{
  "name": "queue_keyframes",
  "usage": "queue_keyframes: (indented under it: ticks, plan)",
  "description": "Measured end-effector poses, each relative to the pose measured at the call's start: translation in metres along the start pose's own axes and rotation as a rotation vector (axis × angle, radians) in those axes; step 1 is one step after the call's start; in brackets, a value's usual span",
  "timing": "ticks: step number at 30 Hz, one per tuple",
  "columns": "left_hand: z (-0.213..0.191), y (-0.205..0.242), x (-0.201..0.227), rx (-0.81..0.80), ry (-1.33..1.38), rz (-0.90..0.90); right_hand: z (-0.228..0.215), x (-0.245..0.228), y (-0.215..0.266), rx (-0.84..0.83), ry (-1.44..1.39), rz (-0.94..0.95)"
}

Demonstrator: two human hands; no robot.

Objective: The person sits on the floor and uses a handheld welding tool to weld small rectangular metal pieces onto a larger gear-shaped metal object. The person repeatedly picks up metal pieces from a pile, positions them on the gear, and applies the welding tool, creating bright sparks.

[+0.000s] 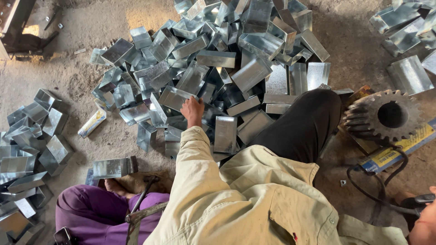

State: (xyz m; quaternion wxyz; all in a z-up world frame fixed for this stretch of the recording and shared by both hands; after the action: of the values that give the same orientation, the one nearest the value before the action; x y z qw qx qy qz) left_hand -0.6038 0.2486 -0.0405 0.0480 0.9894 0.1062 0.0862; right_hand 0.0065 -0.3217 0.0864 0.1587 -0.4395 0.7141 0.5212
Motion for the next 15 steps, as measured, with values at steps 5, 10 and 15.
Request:
queue_keyframes:
  ticks: [5, 10, 15]
  plan:
    - [0.007, -0.003, -0.006, -0.095, 0.049, -0.016, 0.004, -0.003, -0.005, -0.019, 0.023, -0.062]
    - [0.021, -0.006, -0.013, -0.014, 0.050, 0.035, 0.001, 0.001, 0.002, 0.015, -0.021, -0.206]
    - [0.009, -0.001, -0.004, -0.058, 0.068, 0.014, 0.002, 0.001, 0.008, 0.054, 0.014, -0.270]
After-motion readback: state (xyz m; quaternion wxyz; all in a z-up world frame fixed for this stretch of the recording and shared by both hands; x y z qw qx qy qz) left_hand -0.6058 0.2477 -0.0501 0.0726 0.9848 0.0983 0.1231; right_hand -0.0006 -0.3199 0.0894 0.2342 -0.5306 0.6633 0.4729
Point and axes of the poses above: each hand's wrist, its own y-axis away from the middle knuckle, its own z-axis out of the palm, x = y × z, the point moved 4 cm from there along -y, towards the middle knuckle, and after that the axes turned 4 degrees about x, right-handed, at the moved point
